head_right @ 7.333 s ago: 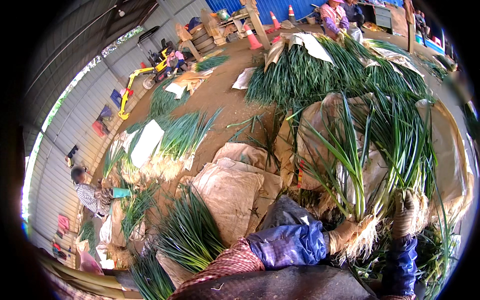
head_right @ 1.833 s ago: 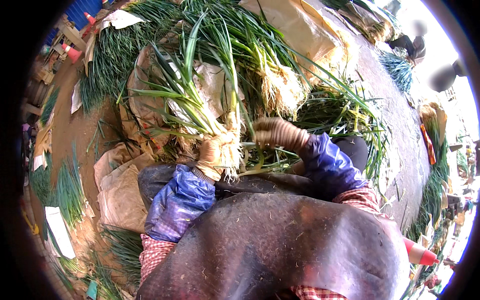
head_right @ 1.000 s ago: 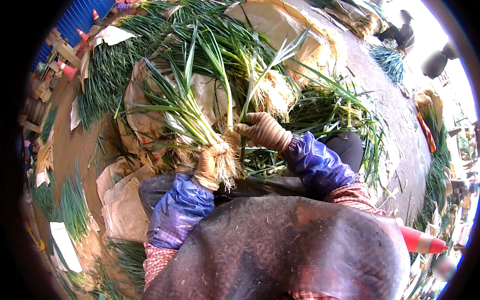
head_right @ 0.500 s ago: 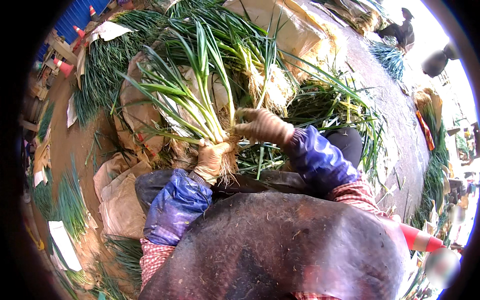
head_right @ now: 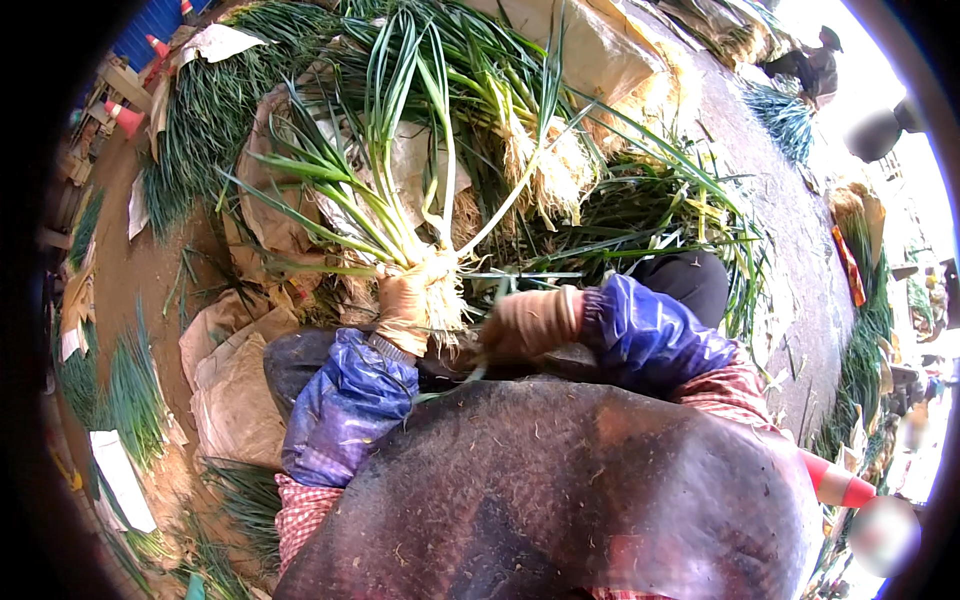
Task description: The person bundles green onions by hand, gathering stalks into a bunch and tying them with a thin strip.
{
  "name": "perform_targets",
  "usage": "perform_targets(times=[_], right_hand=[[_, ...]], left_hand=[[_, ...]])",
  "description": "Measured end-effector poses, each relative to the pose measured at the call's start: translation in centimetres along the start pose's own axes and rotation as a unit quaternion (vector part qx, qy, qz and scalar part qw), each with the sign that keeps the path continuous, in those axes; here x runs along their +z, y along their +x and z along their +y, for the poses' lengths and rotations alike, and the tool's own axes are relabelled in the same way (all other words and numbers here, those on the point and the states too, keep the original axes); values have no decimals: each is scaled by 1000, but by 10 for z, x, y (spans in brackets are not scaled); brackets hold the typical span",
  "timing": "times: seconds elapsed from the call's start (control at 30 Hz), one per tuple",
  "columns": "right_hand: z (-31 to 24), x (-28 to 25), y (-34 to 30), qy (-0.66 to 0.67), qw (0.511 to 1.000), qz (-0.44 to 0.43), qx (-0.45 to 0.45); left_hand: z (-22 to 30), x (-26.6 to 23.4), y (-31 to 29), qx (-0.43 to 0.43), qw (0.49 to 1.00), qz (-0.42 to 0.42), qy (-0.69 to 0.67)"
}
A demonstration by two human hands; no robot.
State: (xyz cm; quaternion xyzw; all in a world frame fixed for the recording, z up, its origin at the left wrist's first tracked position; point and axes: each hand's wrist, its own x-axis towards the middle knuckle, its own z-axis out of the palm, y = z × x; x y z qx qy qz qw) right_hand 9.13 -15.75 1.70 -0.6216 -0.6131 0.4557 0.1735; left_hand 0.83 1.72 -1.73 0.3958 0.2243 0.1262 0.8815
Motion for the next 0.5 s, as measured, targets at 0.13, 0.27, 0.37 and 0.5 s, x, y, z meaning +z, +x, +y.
perform_targets(times=[0.13, 0.27, 0.37, 0.5], right_hand=[[25, -12, -48, -235, 922, -60, 301], [-13, -49, -42, 118, 916, 286, 256], [13, -59, 1, -33, 917, 362, 165], [-5, -67, 44, -123, 902, 346, 226]], left_hand=[[-4, -11, 5, -1, 1000, -12, -7], [-7, -1, -4, 25, 1000, -7, -7], [-7, 2, -6, 68, 996, -23, 51], [-21, -7, 5, 123, 988, -67, 71]])
